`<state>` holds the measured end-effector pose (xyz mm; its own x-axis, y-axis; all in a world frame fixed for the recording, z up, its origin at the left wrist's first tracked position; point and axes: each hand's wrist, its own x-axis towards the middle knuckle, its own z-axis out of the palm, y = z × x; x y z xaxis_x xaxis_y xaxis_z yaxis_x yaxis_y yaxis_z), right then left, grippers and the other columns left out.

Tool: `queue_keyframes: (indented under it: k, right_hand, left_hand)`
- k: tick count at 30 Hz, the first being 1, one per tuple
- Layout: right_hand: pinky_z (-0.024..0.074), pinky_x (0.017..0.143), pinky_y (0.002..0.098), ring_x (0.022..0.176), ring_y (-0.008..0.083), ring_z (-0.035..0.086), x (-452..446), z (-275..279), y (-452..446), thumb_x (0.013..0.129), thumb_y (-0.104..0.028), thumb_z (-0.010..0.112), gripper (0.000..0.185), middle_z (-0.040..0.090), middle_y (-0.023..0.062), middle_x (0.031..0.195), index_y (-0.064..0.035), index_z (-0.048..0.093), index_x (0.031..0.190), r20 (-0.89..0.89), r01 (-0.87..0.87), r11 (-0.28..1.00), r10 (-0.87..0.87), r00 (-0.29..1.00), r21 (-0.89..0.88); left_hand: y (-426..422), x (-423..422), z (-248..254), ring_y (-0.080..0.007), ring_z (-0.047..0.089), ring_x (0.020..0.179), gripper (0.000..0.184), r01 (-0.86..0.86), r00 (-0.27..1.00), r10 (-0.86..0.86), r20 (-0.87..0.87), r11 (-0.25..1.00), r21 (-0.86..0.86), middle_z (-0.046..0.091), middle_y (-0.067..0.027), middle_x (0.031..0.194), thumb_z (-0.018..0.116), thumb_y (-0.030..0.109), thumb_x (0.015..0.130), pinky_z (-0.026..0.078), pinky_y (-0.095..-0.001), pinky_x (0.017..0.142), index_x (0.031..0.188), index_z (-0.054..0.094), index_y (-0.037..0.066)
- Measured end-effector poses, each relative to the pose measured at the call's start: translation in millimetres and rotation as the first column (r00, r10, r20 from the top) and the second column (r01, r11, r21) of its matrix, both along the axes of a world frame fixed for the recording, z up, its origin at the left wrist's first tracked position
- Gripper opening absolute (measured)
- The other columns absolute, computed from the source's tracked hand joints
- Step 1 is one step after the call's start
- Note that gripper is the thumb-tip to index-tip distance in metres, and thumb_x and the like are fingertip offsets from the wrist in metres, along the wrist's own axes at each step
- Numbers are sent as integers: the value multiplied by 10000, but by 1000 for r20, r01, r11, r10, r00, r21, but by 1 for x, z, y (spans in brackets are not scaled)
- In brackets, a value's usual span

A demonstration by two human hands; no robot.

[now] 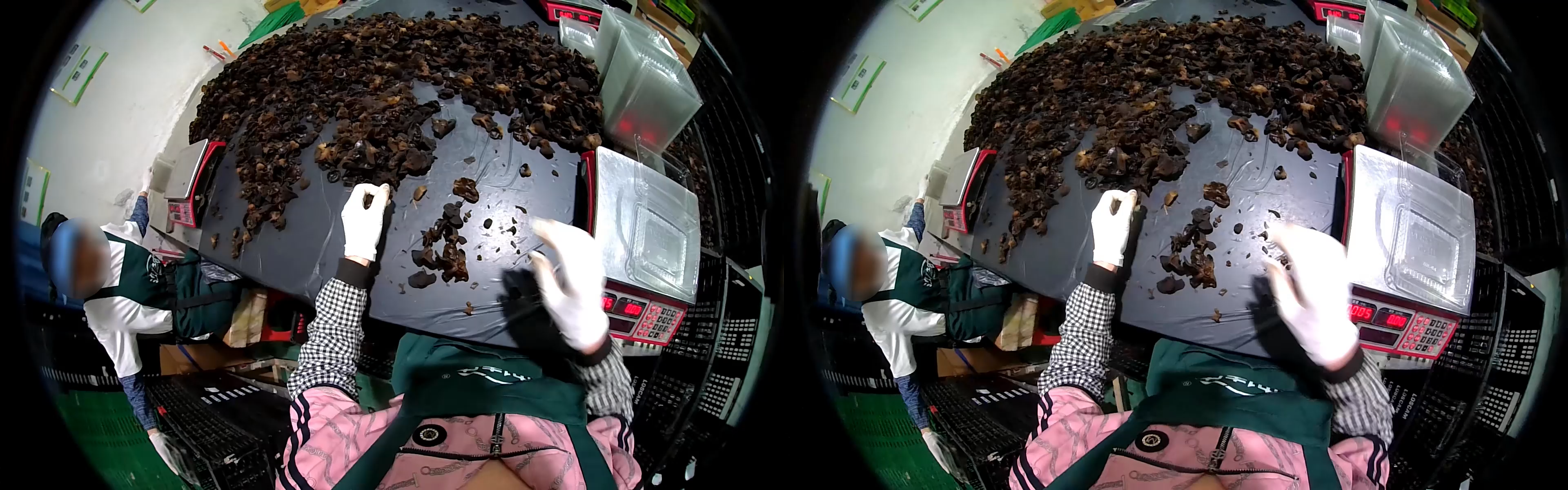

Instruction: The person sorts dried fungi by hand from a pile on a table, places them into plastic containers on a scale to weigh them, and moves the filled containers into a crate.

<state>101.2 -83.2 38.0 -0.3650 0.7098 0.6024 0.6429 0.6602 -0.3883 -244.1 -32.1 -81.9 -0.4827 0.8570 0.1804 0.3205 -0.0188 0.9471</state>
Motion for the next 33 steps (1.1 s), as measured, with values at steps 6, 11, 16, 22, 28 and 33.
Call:
queue_keyframes:
  k: [6,11,16,22,28,33]
  right_hand:
    - [487,914,437,1050,353,616,-109,-91,105,851,-102,688,353,661,143,1103,-43,633,1194,-63,-31,998,27,998,-57]
    - [473,820,439,977,336,587,-120,-125,133,821,-114,688,267,612,120,1002,-74,631,1079,290,135,988,-109,951,-70]
    - [493,758,407,876,322,627,-109,-124,120,819,-60,720,202,638,134,938,-78,635,1001,-16,92,994,-93,995,-59]
    - [510,787,250,843,69,610,-94,-104,76,918,-25,714,100,683,11,962,-17,636,981,-682,-322,756,-215,699,-569]
    - [528,865,266,952,117,654,-64,-43,25,929,-2,694,149,697,75,1079,16,646,1069,-711,-374,710,-251,657,-597]
    - [545,866,274,1000,127,664,-26,3,-6,920,34,695,171,696,88,1102,-8,630,1072,-719,-326,785,-206,664,-527]
  left_hand:
    - [40,8,6,-234,633,798,299,-39,865,82,-495,994,98,655,-123,901,742,254,899,521,-352,755,1084,641,41]
    - [52,6,-14,-338,649,889,264,3,652,-27,-758,999,-33,608,-137,1000,676,296,938,530,-425,776,1123,661,107]
    - [31,9,-19,-309,632,872,173,48,660,40,-750,994,95,599,-104,992,691,202,882,531,-414,753,1010,637,99]
    - [30,2,-25,-334,609,927,259,108,610,-39,-791,994,34,584,-128,998,635,119,864,545,-426,756,1119,590,100]
    - [56,32,29,-336,648,945,461,162,567,-149,-810,984,-68,588,-145,1002,642,69,844,546,-428,795,1298,627,149]
    - [80,31,21,-389,673,925,278,161,393,-300,-869,953,-257,607,-203,1073,534,153,967,568,-489,785,1197,688,137]
